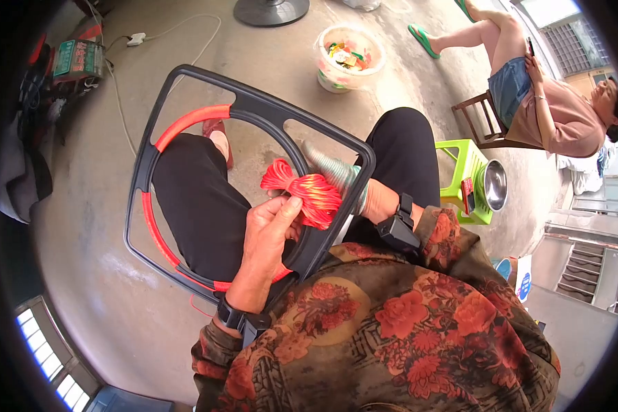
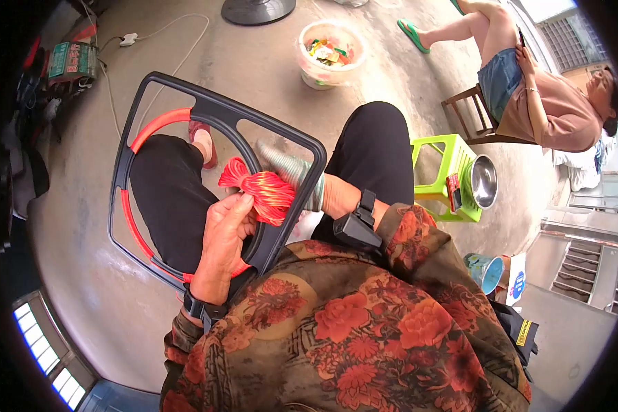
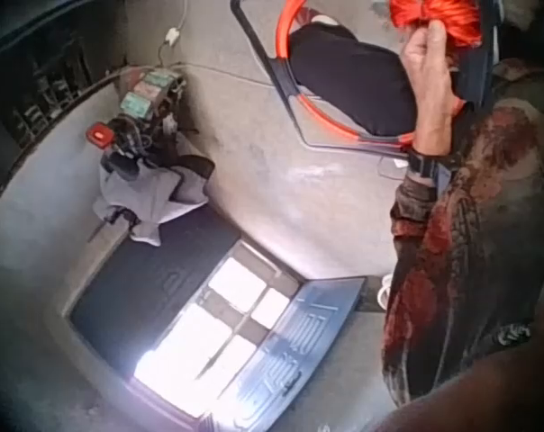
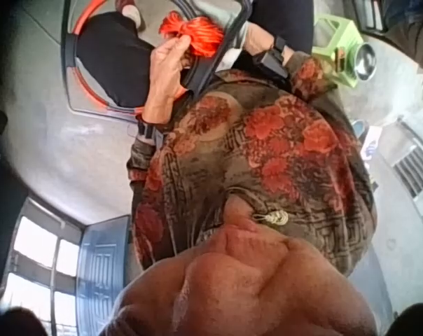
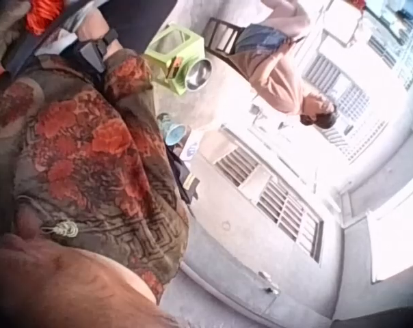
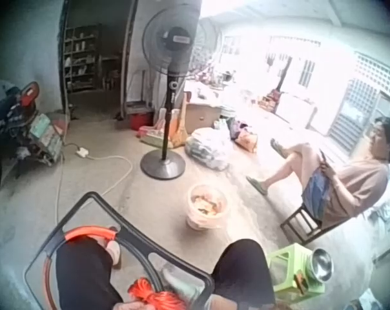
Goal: Wrapping a circular plastic frame with red plastic ribbon.
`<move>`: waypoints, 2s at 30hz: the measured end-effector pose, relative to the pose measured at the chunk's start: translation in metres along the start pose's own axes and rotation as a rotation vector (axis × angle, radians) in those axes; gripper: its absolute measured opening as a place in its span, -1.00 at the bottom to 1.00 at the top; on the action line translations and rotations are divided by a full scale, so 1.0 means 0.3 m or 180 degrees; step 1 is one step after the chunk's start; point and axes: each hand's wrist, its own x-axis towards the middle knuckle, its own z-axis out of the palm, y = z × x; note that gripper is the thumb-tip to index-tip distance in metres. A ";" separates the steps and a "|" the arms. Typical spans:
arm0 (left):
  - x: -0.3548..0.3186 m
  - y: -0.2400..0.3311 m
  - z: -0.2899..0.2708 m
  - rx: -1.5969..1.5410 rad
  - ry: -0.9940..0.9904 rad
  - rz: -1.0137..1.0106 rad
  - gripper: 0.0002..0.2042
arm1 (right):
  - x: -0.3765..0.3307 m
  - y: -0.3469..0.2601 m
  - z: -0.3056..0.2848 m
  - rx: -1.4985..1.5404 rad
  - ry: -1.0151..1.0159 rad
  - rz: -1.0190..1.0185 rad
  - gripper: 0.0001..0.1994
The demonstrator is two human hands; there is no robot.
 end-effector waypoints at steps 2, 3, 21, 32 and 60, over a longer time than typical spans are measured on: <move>0.003 -0.005 -0.006 -0.0036 -0.0021 -0.0199 -0.77 | 0.022 0.029 0.000 0.0003 -0.0128 0.0118 -0.66; 0.007 -0.005 -0.010 -0.0040 -0.0019 -0.0208 -0.77 | 0.027 0.038 -0.001 0.0001 -0.0277 0.0215 -0.70; -0.001 0.022 -0.020 -0.0761 -0.0346 -0.0517 -0.84 | -0.396 -0.214 -0.458 0.0401 -0.1382 -0.1218 -0.61; -0.003 0.020 -0.033 0.0144 -0.0303 -0.0137 -0.97 | -0.245 -0.088 -0.116 -0.0983 0.0196 -0.0547 -0.63; 0.026 -0.002 -0.029 -0.0642 -0.0624 -0.0456 -0.82 | -0.273 -0.151 -0.209 0.0903 -0.0974 -0.1197 -0.61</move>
